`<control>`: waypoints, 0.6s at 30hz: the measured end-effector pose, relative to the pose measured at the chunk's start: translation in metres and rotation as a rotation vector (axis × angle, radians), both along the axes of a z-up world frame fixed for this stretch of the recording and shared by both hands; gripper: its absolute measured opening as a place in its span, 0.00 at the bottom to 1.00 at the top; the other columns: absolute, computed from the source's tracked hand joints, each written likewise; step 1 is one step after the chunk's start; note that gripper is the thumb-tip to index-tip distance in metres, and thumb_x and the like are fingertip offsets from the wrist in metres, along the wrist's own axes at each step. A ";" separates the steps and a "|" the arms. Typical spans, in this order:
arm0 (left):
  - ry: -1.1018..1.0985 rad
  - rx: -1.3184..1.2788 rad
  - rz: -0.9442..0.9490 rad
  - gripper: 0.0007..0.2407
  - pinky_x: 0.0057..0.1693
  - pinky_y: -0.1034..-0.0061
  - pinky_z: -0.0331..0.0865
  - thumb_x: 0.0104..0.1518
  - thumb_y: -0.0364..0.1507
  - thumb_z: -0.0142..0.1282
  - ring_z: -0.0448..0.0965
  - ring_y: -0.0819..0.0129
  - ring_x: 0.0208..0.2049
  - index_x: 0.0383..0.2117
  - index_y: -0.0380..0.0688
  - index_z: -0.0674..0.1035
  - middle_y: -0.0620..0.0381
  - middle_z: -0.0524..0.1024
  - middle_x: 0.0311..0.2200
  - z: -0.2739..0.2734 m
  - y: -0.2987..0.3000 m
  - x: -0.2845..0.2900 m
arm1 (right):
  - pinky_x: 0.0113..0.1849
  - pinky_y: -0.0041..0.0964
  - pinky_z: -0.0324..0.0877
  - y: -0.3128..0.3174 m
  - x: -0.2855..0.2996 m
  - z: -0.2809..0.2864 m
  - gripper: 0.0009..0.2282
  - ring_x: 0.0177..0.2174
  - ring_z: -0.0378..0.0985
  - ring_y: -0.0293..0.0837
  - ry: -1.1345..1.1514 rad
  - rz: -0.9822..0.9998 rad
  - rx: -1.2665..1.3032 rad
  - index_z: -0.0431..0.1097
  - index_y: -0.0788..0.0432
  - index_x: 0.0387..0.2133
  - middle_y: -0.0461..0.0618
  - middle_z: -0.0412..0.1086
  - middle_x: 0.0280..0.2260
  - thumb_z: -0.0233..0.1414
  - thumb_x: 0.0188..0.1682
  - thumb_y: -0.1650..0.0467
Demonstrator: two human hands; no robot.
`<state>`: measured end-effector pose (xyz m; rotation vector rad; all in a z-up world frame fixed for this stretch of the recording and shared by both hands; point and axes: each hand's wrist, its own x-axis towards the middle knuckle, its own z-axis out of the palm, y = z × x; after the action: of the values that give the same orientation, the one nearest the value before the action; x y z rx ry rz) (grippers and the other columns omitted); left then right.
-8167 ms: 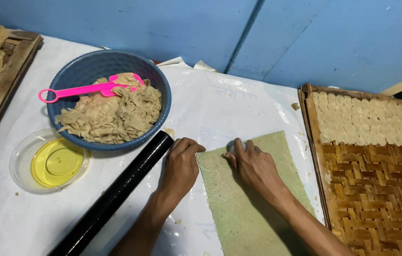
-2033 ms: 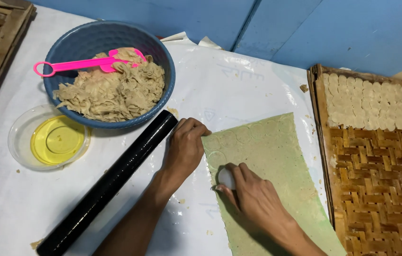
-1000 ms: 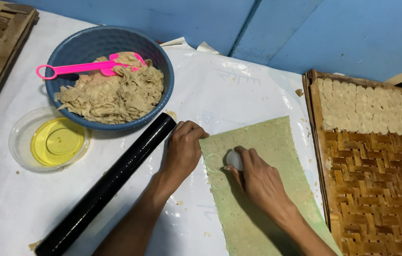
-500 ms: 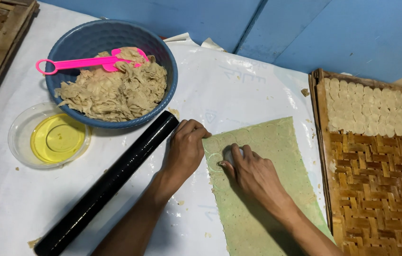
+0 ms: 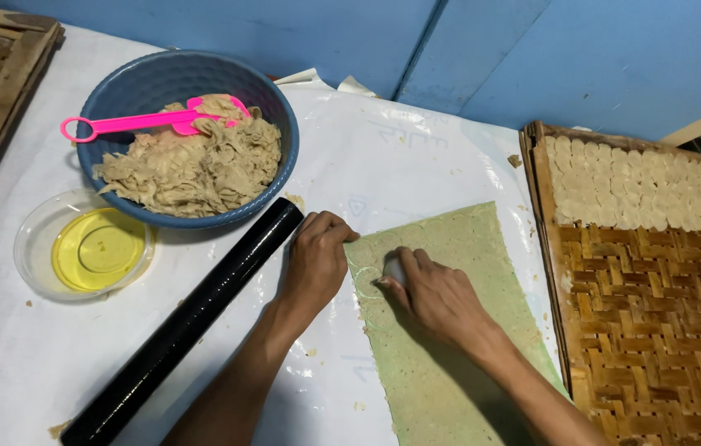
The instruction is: Using a small circular cutter to shape pieces from a flat sheet of green dough.
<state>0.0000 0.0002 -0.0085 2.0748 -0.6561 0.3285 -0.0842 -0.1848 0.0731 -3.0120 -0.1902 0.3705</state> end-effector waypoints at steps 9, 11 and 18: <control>0.041 0.005 0.055 0.10 0.38 0.71 0.73 0.52 0.13 0.50 0.75 0.66 0.30 0.25 0.39 0.85 0.57 0.79 0.28 0.031 -0.001 -0.007 | 0.21 0.35 0.83 -0.024 -0.040 -0.001 0.23 0.25 0.80 0.50 -0.031 -0.035 0.053 0.57 0.64 0.55 0.58 0.71 0.42 0.43 0.55 0.59; 0.036 0.002 0.060 0.10 0.38 0.70 0.72 0.52 0.13 0.50 0.75 0.66 0.30 0.25 0.39 0.85 0.57 0.78 0.28 0.032 -0.001 -0.008 | 0.20 0.37 0.80 -0.019 -0.043 -0.001 0.24 0.25 0.80 0.50 -0.045 -0.011 0.025 0.58 0.64 0.55 0.57 0.70 0.39 0.42 0.55 0.57; 0.035 0.008 0.062 0.10 0.38 0.70 0.71 0.52 0.13 0.50 0.74 0.66 0.30 0.25 0.40 0.84 0.59 0.77 0.28 0.029 -0.002 -0.008 | 0.13 0.37 0.70 -0.007 -0.039 -0.011 0.22 0.17 0.76 0.47 -0.187 0.091 -0.072 0.62 0.63 0.50 0.55 0.67 0.32 0.42 0.56 0.55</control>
<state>-0.0076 -0.0014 0.0203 2.1066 -0.5744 0.3249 -0.1236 -0.1917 0.0624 -3.1148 -0.3373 0.1041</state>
